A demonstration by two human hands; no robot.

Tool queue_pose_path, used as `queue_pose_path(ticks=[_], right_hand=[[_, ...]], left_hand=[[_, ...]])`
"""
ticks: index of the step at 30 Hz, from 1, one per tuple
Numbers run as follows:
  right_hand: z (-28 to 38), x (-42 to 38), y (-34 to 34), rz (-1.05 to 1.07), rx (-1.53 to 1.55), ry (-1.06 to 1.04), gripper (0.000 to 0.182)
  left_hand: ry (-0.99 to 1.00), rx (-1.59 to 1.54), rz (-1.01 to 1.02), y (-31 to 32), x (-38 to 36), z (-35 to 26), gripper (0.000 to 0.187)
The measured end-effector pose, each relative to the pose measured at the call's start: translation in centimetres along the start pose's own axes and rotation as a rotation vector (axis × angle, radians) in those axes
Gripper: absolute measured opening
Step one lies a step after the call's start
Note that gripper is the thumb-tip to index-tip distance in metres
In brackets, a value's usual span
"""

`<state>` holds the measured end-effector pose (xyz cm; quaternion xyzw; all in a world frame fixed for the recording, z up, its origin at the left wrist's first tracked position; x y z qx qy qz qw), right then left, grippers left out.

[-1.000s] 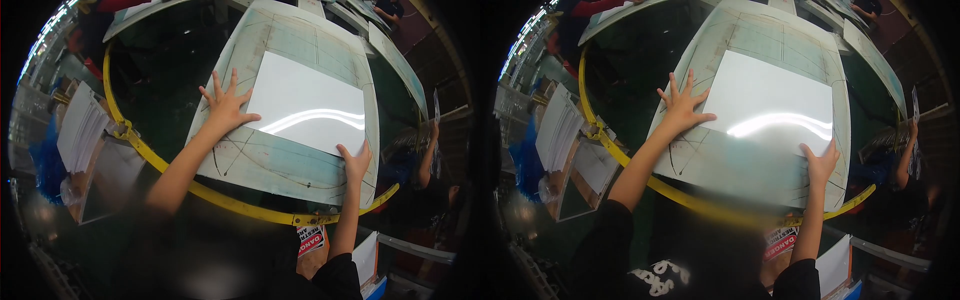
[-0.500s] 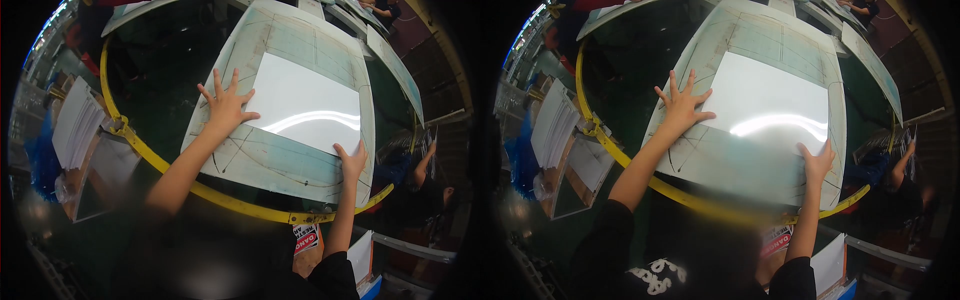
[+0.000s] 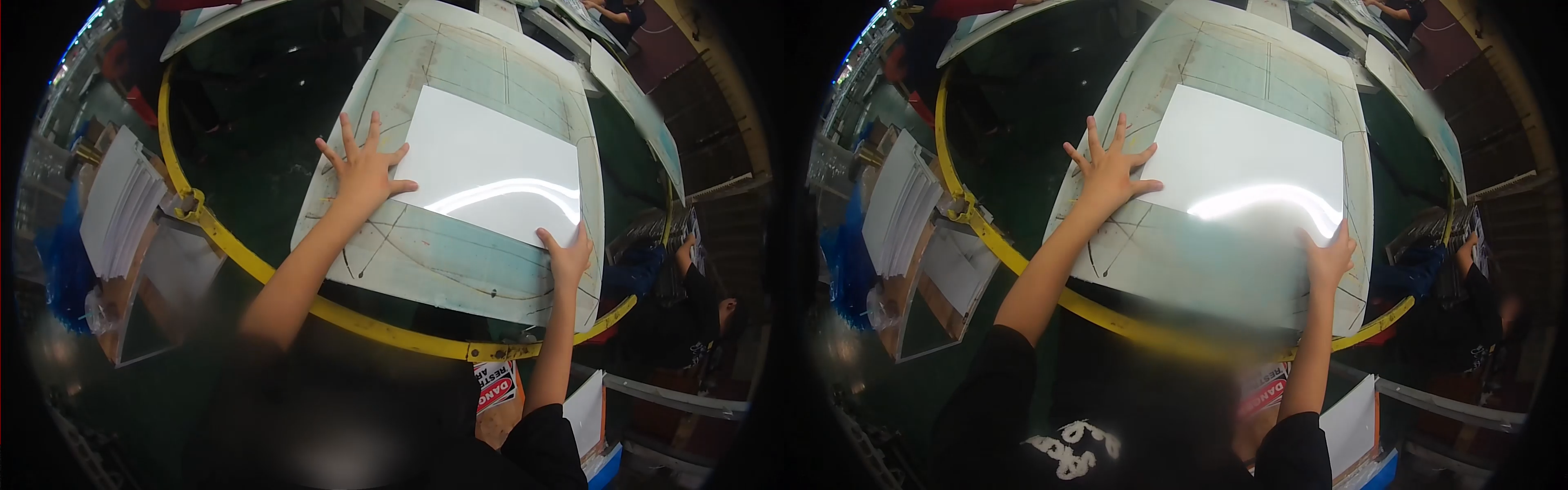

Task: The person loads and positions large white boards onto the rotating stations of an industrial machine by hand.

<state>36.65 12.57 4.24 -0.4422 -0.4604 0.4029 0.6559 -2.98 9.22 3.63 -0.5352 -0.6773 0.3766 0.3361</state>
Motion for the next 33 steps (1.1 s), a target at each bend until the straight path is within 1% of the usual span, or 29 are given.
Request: queue_pose_path(ticks=[1, 4, 5, 6, 8, 10, 11, 14, 16, 17, 18, 20, 22, 23, 25, 26, 27, 28, 30, 31, 33], right_hand=[[-0.1, 0.0, 0.0, -0.005, -0.046, 0.009, 0.085], [2.4, -1.6, -3.3, -0.302, -0.190, -0.098, 0.080], [3.4, -1.7, -3.1, -0.267, -0.146, -0.235, 0.061], [3.7, -1.6, -1.8, -0.193, -0.119, -0.298, 0.055], [3.6, -1.7, 0.5, -0.065, -0.055, -0.412, 0.044], [3.4, -3.4, -0.9, -0.058, -0.011, -0.474, 0.037], [3.7, -4.2, -1.6, -0.058, 0.014, -0.511, 0.034], [4.0, -10.9, -9.7, -0.292, 0.074, -0.727, 0.037], [0.7, -16.0, -12.9, -0.367, -0.007, -0.821, 0.034], [-1.5, -17.6, -13.7, -0.328, -0.018, -0.822, 0.031], [-4.2, -19.4, -14.2, -0.282, -0.031, -0.817, 0.028], [-13.8, -21.1, -12.5, -0.019, -0.007, -0.440, 0.025], [-20.5, -23.7, -13.0, 0.061, -0.133, -0.177, 0.033], [-23.0, -25.5, -12.8, 0.132, -0.251, -0.108, 0.048], [-25.1, -27.8, -11.4, 0.291, -0.441, 0.033, 0.058], [-26.6, -29.1, -10.4, 0.377, -0.535, 0.101, 0.064], [-29.2, -30.5, -7.6, 0.476, -0.480, 0.127, 0.072], [-30.3, -30.9, -6.8, 0.493, -0.422, 0.122, 0.071], [-31.5, -31.3, -5.7, 0.518, -0.291, 0.103, 0.069], [-31.6, -31.3, -5.8, 0.481, -0.340, 0.052, 0.065], [-31.9, -31.2, -6.1, 0.478, -0.338, 0.030, 0.067]], left_hand=[[0.002, 0.008, -0.008, -0.1, 0.0, -0.1, 0.065], [0.012, 0.052, -0.025, -0.1, -0.2, -0.3, 0.062], [0.026, 0.078, -0.038, 0.0, -0.2, -0.4, 0.061], [0.045, 0.104, -0.053, -0.1, -0.1, -0.8, 0.060], [0.021, 0.172, -0.035, -0.3, -0.3, -1.4, 0.059], [0.021, 0.233, -0.068, -1.1, -0.7, -2.6, 0.057], [-0.011, 0.245, -0.070, -1.2, -1.2, -3.2, 0.049], [0.247, 0.318, -0.443, -0.9, -5.3, -7.0, 0.044], [0.264, -0.145, -0.413, -2.3, -10.9, -9.0, 0.048], [0.310, -0.297, -0.438, -3.6, -13.7, -9.8, 0.044], [0.354, -0.452, -0.445, -4.6, -16.4, -10.5, 0.041], [0.343, -0.413, -0.448, -5.6, -21.3, -10.9, 0.032], [0.307, -0.512, -0.364, -3.9, -24.4, -9.4, 0.026], [0.227, -0.550, -0.277, -2.9, -25.2, -8.8, 0.025], [0.060, -0.614, -0.108, -0.9, -26.3, -8.1, 0.023], [0.077, -0.618, -0.083, -0.4, -26.2, -8.5, 0.022], [0.093, -0.614, -0.056, 0.1, -26.2, -8.5, 0.022], [0.110, -0.606, -0.033, 0.3, -26.2, -8.6, 0.021], [0.153, -0.571, -0.062, -0.4, -25.2, -9.5, 0.019], [0.162, -0.577, -0.086, -0.9, -24.7, -9.7, 0.019], [0.164, -0.609, -0.142, -1.7, -23.9, -9.6, 0.015]])
Point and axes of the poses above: each hand's wrist, its own x-axis towards the middle knuckle, its own y-axis out of the palm, z = x × y, the point moved 10 cm from there along x, towards the middle knuckle, and after that the axes turned 13 degrees about -x, right-handed, at the moved point
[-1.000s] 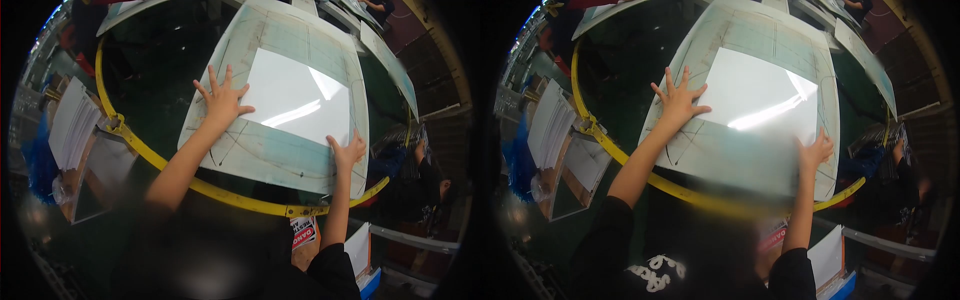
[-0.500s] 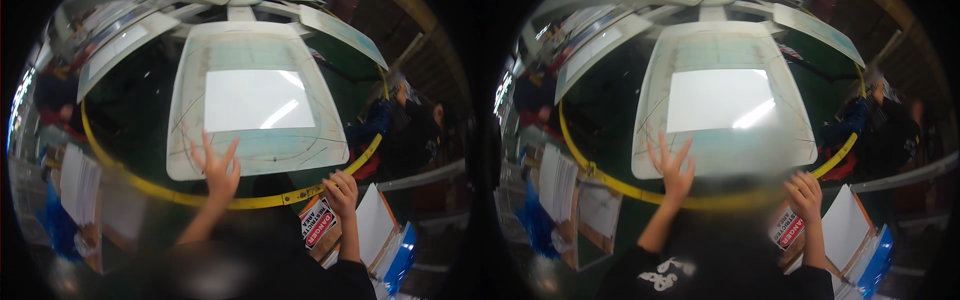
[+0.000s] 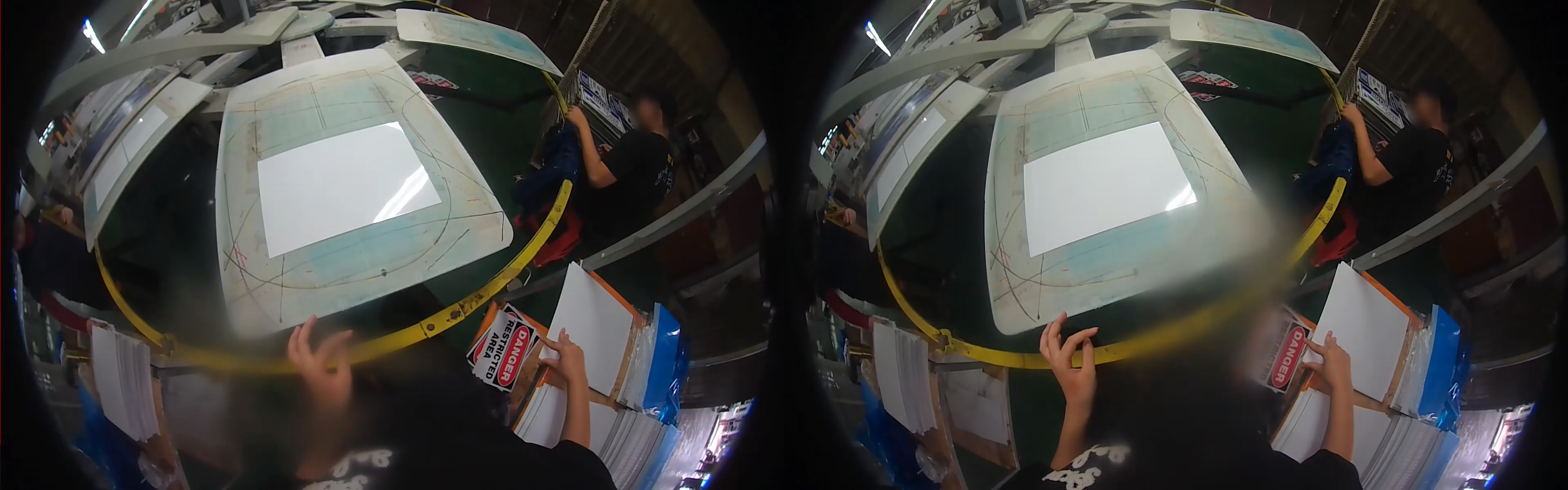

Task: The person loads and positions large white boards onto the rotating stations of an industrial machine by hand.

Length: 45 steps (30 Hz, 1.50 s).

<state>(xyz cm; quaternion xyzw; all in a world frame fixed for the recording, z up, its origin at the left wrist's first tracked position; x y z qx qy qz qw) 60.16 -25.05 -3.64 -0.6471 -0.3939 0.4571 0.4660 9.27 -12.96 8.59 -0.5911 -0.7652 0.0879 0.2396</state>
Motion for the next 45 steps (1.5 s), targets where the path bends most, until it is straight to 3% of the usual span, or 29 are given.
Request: queue_pose_path(ticks=[4, 11, 12, 18, 24, 27, 29, 31, 33, 36, 40, 42, 43, 44, 45], right_hand=[[0.7, -0.8, -1.3, -0.096, -0.036, -0.061, 0.067], [2.2, -3.6, -1.7, -0.316, -0.030, -0.031, 0.063], [2.9, -4.0, -2.9, -0.330, -0.014, 0.042, 0.053], [3.0, -4.7, -2.8, -0.539, -0.019, 0.227, 0.045], [3.5, -4.0, -3.1, -0.317, 0.161, 0.090, 0.047], [3.3, -5.2, -6.7, -0.511, 0.117, 0.105, 0.044], [2.4, -7.0, -9.3, -0.727, -0.016, 0.229, 0.043], [3.1, -9.7, -15.0, -1.044, -0.160, 0.268, 0.041], [2.7, -11.6, -18.9, -1.218, -0.331, 0.375, 0.034], [2.3, -14.9, -24.9, -1.428, -0.463, 0.436, 0.023], [4.8, -17.8, -30.2, -1.753, -0.533, 0.460, 0.019], [7.8, -18.5, -31.6, -1.877, -0.584, 0.462, 0.017], [9.0, -18.7, -31.7, -1.977, -0.359, 0.262, 0.017], [10.4, -18.9, -31.5, -2.045, -0.140, 0.063, 0.016], [13.3, -18.5, -32.0, -1.934, -0.142, -0.014, 0.018]], left_hand=[[-0.002, 0.002, -0.087, -0.7, 0.9, 0.4, 0.013], [-0.022, -0.023, 0.027, 0.0, 0.0, 0.2, 0.013], [-0.020, -0.024, 0.044, 0.2, -0.1, 0.3, 0.013], [-0.054, -0.179, 0.286, 3.0, -0.8, 0.5, 0.019], [-0.004, -0.219, 0.427, 4.9, -1.8, -0.3, 0.018], [-0.057, -0.294, 0.424, 5.4, -2.4, 0.1, 0.013], [-0.033, -0.294, 0.496, 6.5, -2.8, 0.6, 0.014], [-0.095, -0.384, 0.558, 7.3, -3.4, 0.9, 0.018], [-0.171, -0.452, 0.693, 8.4, -4.0, 0.2, 0.018], [-0.428, -0.690, 0.899, 9.3, -5.0, -3.4, 0.021], [-0.281, -0.898, 1.149, 9.8, -5.8, -9.1, 0.027], [-0.375, -1.009, 1.210, 10.1, -6.2, -11.4, 0.033], [-0.424, -1.061, 1.255, 10.5, -6.5, -12.4, 0.036], [-0.464, -1.282, 1.336, 10.6, -6.6, -14.3, 0.071], [-0.361, -1.374, 1.348, 10.5, -5.6, -16.3, 0.082]])
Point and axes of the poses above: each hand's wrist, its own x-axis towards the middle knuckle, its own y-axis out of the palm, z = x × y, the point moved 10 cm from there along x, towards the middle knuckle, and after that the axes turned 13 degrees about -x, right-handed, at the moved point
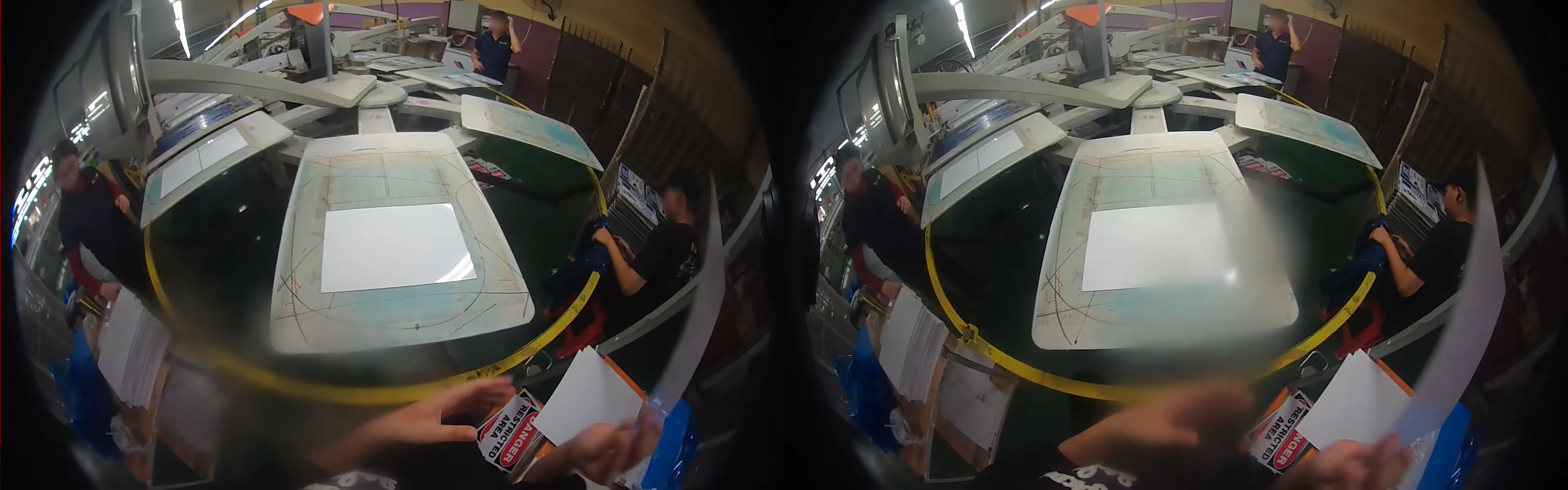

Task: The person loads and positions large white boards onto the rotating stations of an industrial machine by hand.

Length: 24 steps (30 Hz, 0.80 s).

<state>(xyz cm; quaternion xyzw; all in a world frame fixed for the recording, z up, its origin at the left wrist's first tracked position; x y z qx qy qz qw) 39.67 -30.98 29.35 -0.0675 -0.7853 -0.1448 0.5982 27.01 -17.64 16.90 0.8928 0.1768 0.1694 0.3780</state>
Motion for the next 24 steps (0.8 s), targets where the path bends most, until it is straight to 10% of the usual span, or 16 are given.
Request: queue_pose_path(ticks=[3, 10, 14, 17, 20, 22, 24], right_hand=[[8.4, 0.4, 0.4, 0.137, 0.407, -0.165, 0.023], [19.2, -1.9, 2.5, 0.767, 1.282, -0.258, 0.040], [15.8, -3.9, 6.5, 0.831, 1.317, 0.002, 0.049], [6.3, -8.5, 11.7, 0.870, 0.862, 0.830, 0.057], [0.8, -12.4, 13.1, 0.892, 0.454, 0.769, 0.055], [0.0, -18.5, 15.3, 0.806, 1.077, 1.445, 0.061], [1.7, -22.4, 16.7, 0.992, 1.502, 1.275, 0.069]], left_hand=[[0.064, -0.107, 0.269, 2.8, 2.2, -2.7, 0.131], [0.213, -0.101, 0.314, 1.9, -1.3, -4.3, 0.091], [0.365, -0.028, 0.199, 0.3, -5.3, -5.4, 0.068], [0.450, 0.011, 0.125, -0.7, -8.1, -6.0, 0.053], [0.520, 0.061, 0.065, -1.4, -10.6, -6.1, 0.039], [0.557, 0.089, 0.028, -1.7, -11.8, -5.8, 0.032], [0.600, 0.104, -0.001, -1.8, -12.7, -5.5, 0.029]])
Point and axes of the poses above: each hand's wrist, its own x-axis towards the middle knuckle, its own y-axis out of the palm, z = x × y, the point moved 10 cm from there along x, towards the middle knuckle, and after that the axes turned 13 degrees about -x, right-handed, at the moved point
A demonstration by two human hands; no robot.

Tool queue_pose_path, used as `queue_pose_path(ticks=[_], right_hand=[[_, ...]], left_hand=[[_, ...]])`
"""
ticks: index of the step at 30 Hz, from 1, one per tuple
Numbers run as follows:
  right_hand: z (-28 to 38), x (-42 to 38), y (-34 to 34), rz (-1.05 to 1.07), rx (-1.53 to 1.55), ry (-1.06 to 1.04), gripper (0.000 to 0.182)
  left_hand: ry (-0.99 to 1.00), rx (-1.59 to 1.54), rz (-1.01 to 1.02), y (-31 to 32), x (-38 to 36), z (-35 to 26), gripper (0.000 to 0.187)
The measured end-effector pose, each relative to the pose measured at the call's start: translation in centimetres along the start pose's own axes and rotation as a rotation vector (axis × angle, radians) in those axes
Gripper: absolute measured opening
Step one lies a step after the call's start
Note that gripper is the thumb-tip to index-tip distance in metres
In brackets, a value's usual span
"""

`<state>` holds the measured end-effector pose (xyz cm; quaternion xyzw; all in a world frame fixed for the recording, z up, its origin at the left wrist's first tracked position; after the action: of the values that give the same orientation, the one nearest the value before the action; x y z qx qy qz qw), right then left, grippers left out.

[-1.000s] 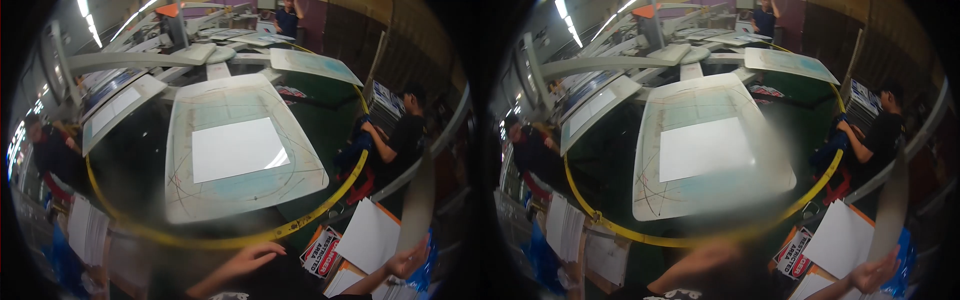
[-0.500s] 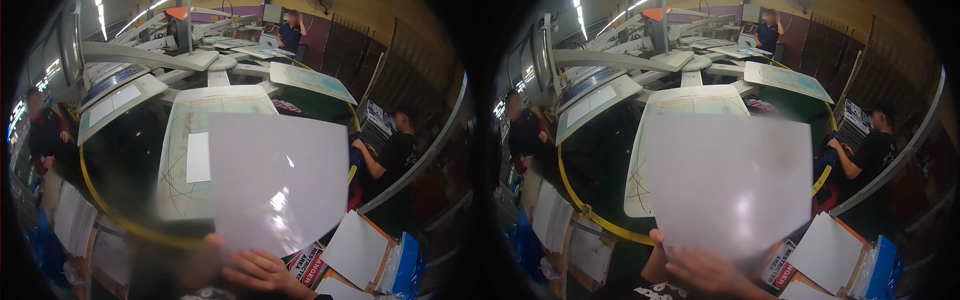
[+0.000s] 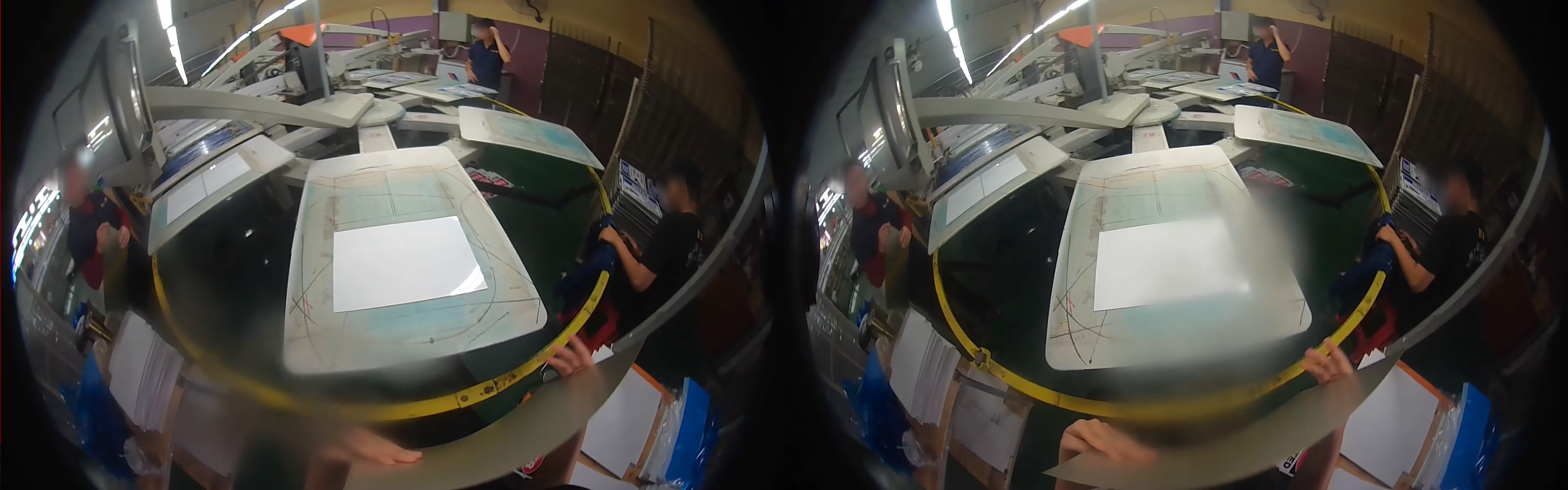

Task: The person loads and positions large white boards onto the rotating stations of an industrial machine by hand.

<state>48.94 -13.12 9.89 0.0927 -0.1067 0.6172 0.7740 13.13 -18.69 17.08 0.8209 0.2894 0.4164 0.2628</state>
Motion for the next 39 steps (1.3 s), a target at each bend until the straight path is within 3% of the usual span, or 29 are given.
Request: queue_pose_path(ticks=[1, 4, 5, 7, 10, 12, 13, 15, 17, 18, 20, 23, 24, 25, 26, 28, 29, 31, 32, 34, 36, 38, 39], right_hand=[[-0.3, 0.1, 1.6, 0.202, 0.056, -0.014, 0.074], [2.6, -0.7, 2.6, 0.218, 0.307, -0.123, 0.083], [3.2, -1.4, 1.9, -0.019, 0.110, -0.117, 0.084], [7.6, -1.8, 5.2, -0.154, -0.397, -0.178, 0.082], [4.8, -1.8, 5.2, -0.147, -0.011, 0.059, 0.083], [3.5, -2.0, 5.3, -0.187, 0.031, 0.133, 0.087], [3.5, -1.5, 6.5, -0.108, 0.233, 0.117, 0.092], [2.7, -2.0, 6.5, -0.248, 0.278, 0.292, 0.079], [-0.5, -3.8, 4.6, -0.337, 0.352, 0.415, 0.082], [-2.3, -3.2, 3.5, -0.230, 0.325, 0.351, 0.084], [-2.5, -3.2, 2.8, -0.153, 0.276, 0.276, 0.087], [1.4, -2.4, 6.4, -0.090, 0.247, 0.233, 0.091], [1.5, -2.0, 7.2, 0.082, 0.289, 0.133, 0.091], [1.6, -1.9, 8.0, 0.255, 0.335, 0.038, 0.093], [1.8, -1.5, 8.9, 0.297, 0.354, 0.079, 0.094], [0.7, -1.3, 9.5, 0.542, 0.368, 0.082, 0.096], [0.5, -1.1, 9.2, 0.597, 0.361, 0.055, 0.097], [1.1, -1.0, 9.4, 0.714, 0.348, 0.000, 0.100], [1.9, -0.5, 9.4, 0.526, 0.282, 0.019, 0.093], [0.9, -1.1, 8.3, 0.551, 0.405, 0.000, 0.102], [0.2, -1.4, 7.2, 0.324, 0.064, -0.043, 0.101], [1.5, -0.5, 7.3, 0.312, -0.159, -0.145, 0.101], [2.8, 0.3, 8.6, 0.412, -0.207, -0.221, 0.101]], left_hand=[[0.039, 0.075, -0.071, -0.8, -0.6, -0.2, 0.032], [0.135, 0.293, -0.290, -3.0, -2.3, -1.2, 0.042], [0.152, 0.416, -0.148, -3.5, -2.2, -2.1, 0.036], [0.180, 0.672, 0.053, -4.5, -2.9, -4.1, 0.028], [0.261, 0.883, 0.006, -3.4, -3.5, -5.5, 0.025], [0.296, 0.981, 0.062, -1.7, -2.0, -6.3, 0.024], [0.317, 1.015, -0.004, -1.7, -1.7, -6.7, 0.027], [0.329, 1.073, -0.126, -1.4, -1.1, -6.5, 0.032], [0.346, 1.130, -0.254, -1.3, -1.1, -6.1, 0.037], [0.371, 1.163, -0.321, -1.6, -1.2, -6.2, 0.039], [0.251, 1.253, -0.211, -3.0, -2.0, -5.2, 0.043], [0.293, 1.144, -0.092, -2.8, -0.9, -5.6, 0.050], [0.319, 1.060, -0.062, -1.7, -0.2, -5.4, 0.053], [0.292, 0.970, -0.339, -3.4, -1.5, -5.2, 0.059], [0.283, 0.832, -0.606, -5.0, -3.5, -4.7, 0.067], [0.232, 0.795, -0.775, -5.1, -4.3, -4.7, 0.073], [0.258, 0.641, -0.703, -4.7, -3.9, -4.4, 0.067], [0.122, 0.558, -0.623, -4.9, -3.0, -3.9, 0.065], [0.054, 0.517, -0.584, -4.9, -2.6, -3.9, 0.064], [-0.084, 0.431, -0.510, -4.8, -2.2, -4.1, 0.063], [-0.219, 0.330, -0.440, -4.4, -2.3, -3.6, 0.062], [-0.214, 0.264, -0.449, -5.3, -3.5, -3.2, 0.063], [-0.202, 0.199, -0.430, -5.9, -4.0, -2.8, 0.063]])
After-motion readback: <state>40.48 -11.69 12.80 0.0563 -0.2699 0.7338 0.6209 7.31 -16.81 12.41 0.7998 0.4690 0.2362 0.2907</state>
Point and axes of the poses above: each hand's wrist, its own x-axis towards the middle knuckle, its own y-axis out of the palm, z = x × y, the point moved 10 cm from there along x, towards the middle knuckle, and after that the axes turned 13 degrees about -x, right-handed, at the moved point
